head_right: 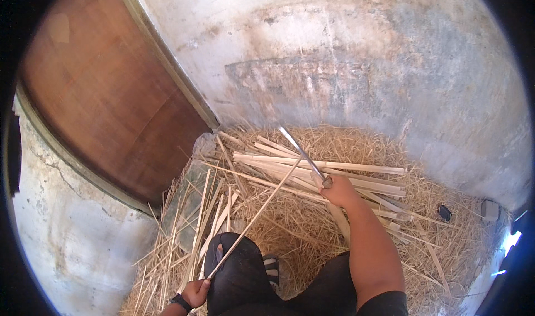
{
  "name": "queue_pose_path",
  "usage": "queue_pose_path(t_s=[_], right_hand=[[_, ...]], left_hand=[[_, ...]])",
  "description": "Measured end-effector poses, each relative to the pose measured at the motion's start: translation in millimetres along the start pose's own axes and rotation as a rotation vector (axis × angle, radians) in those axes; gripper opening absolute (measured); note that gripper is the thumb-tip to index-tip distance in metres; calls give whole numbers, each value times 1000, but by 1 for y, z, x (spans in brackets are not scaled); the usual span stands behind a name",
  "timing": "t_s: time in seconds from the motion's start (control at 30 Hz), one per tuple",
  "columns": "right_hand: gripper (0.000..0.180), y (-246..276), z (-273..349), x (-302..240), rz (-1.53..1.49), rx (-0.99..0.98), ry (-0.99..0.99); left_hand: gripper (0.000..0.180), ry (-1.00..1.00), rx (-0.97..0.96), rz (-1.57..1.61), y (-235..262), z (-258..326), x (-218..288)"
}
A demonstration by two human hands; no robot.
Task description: The person sits on a straw-covered floor and uses a machete to split long bamboo strips into thinner pieces. They hold the bamboo with one hand and repeatedly strike it with the machete, then gather the split pieces.
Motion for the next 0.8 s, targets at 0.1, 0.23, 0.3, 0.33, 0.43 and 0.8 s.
queue_pose_path(t_s=[0.1,0.23,0.3,0.33,0.43,0.8], right_hand=[[48,-12,9,-12,-56,-68,18],[50,-39,37,-43,152,-288,399],[50,-40,53,-65,249,-376,487],[50,-38,44,-56,180,-332,453],[49,-27,10,-15,45,-166,303],[53,-37,47,-53,225,-390,397]], left_hand=[[62,34,-9,7,-3,-1,-3],[61,32,-33,25,-8,0,-15],[61,41,-25,21,-4,5,-18],[61,34,-24,29,-4,3,-14],[61,1,-12,30,-4,-1,-8],[63,35,-35,44,-8,0,-19]])
Point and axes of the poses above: each hand's wrist, its own z-axis away from the middle knuckle, its own y-axis out of the back of the hand, x = y × z, the point moved 8 cm from there along -z, towards the middle knuckle, and after that the axes turned 15 degrees about x, right-handed, at the moved point
